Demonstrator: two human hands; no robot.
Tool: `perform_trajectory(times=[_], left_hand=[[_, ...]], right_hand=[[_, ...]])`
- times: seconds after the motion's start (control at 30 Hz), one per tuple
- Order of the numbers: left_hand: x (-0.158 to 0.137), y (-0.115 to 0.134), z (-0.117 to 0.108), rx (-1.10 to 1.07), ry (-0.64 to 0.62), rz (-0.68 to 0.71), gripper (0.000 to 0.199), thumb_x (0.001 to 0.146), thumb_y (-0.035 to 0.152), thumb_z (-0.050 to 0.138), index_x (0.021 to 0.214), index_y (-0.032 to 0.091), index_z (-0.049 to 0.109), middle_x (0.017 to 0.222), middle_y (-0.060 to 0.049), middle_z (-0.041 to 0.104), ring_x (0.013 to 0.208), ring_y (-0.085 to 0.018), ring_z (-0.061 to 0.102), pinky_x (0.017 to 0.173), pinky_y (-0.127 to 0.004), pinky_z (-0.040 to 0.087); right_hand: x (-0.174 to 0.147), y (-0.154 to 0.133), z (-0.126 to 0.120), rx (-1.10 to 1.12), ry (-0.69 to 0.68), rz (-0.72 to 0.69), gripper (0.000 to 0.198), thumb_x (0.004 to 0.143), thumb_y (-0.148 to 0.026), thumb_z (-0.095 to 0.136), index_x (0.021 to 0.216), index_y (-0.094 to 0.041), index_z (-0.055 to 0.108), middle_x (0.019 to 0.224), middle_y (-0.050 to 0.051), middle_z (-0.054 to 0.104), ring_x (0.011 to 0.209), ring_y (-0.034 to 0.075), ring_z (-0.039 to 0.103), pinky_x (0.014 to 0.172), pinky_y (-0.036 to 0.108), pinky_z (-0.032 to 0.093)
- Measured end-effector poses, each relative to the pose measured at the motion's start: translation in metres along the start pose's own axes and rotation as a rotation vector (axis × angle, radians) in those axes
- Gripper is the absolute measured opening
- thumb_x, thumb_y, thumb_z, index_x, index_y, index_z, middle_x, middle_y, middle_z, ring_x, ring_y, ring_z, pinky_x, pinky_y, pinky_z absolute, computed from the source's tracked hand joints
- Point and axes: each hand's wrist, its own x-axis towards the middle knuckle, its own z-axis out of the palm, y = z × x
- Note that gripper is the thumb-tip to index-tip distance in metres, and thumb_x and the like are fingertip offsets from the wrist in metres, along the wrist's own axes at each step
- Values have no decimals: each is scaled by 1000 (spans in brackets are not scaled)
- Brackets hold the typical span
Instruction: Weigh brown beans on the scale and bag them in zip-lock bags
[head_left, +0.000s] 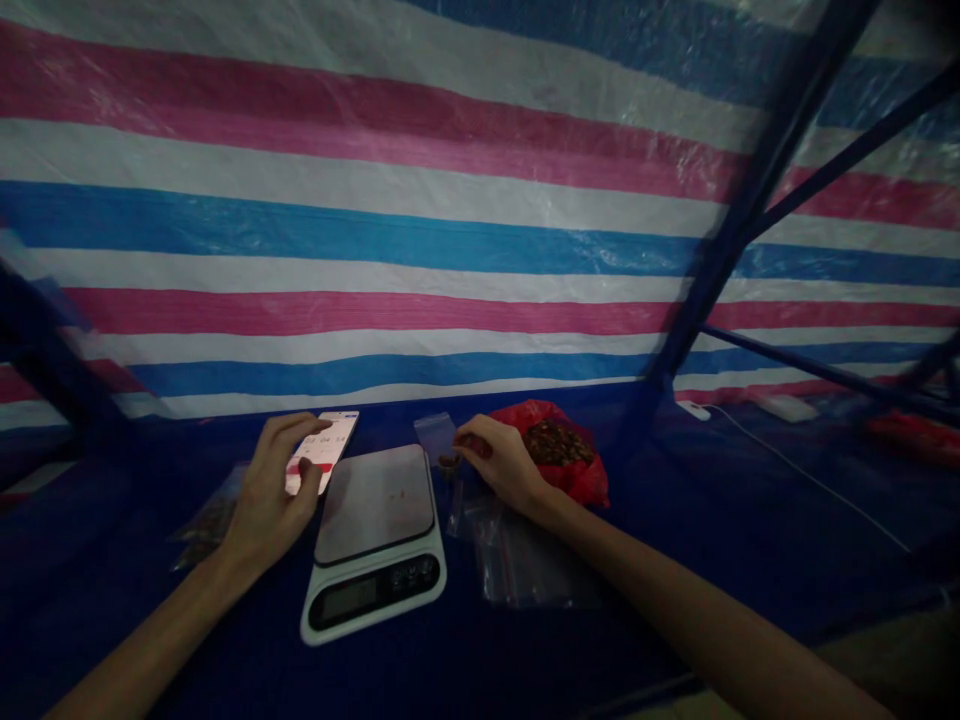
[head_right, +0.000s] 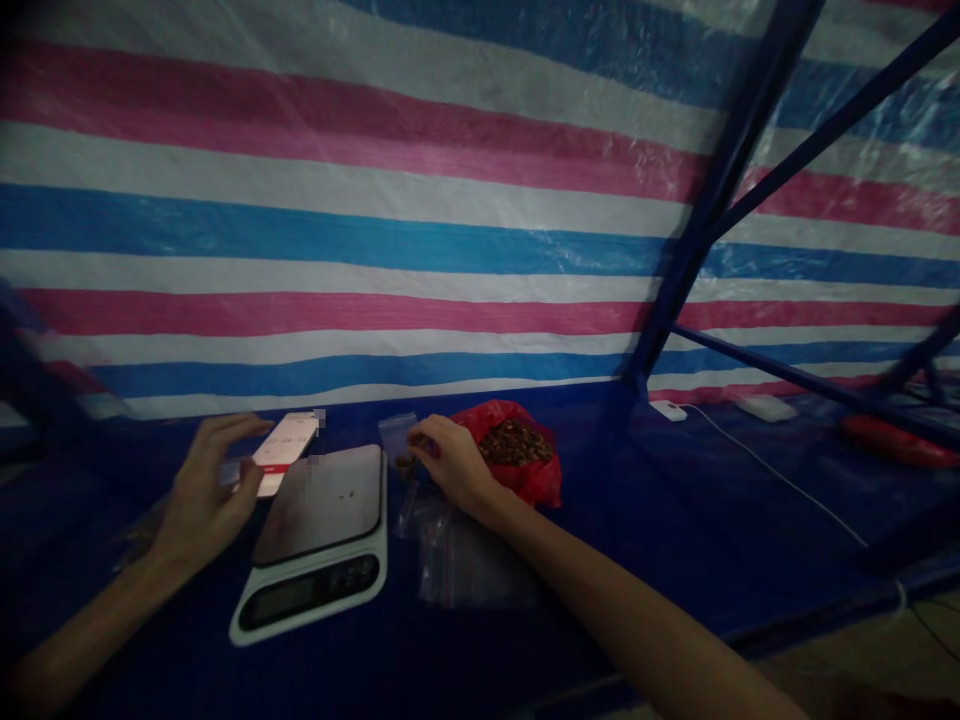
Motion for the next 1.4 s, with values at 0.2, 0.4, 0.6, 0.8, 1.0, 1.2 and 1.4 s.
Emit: perform_trajectory(times=[0.2,0.4,0.6,0.8,1.0,1.2,1.4], left_hand=[[1,5,-1,-17,-63,6,35,90,12,46,123,22,52,120,-10,57,116,-26,59,99,-43,51],[0,6,-6,72,-90,-6,29,91,9,47,114,22,58,114,-6,57,102,-20,61,82,-33,51],[-2,7,-6,21,-74,46,26,89,8,50,108,23,61,110,-4,57,97,-18,61,68,-27,47],[-3,10,-5,-12,-64,83,23,88,11,52,104,23,64,109,-3,59,100,-19,61,71,-29,46],[2,26,-7,40,28,18,17,84,11,52,86,18,67,97,-3,60,84,-16,59,63,-28,42],[1,27,-4,35,40,-8,16,83,11,53,80,15,68,95,-3,60,86,-16,58,72,-30,45],[0,24,-1,-13,64,1,17,82,8,55,80,17,69,97,-2,60,90,-15,58,76,-30,44]], right_hand=[[-4,-1,-5,-133,-111,-126,12,93,-13,63,98,-20,72,98,5,70,91,18,63,82,29,50],[-4,7,-70,-483,-20,119,19,85,-4,56,83,-19,67,93,4,67,80,17,61,74,29,45],[-1,34,-101,-430,-513,258,14,83,-20,73,96,-18,67,90,4,68,78,17,60,68,27,41],[-2,37,-95,-380,-532,202,12,83,-9,65,92,-16,63,84,2,65,70,13,55,64,25,37],[-3,38,-95,-419,-545,160,15,71,-6,62,79,-17,57,71,-2,58,61,11,48,57,25,30],[1,37,-106,-358,-554,243,13,72,-7,58,79,-16,63,68,-1,61,59,12,52,56,25,35],[3,39,-118,-270,-750,287,21,73,-10,65,93,-16,67,93,4,70,77,16,62,67,25,47]])
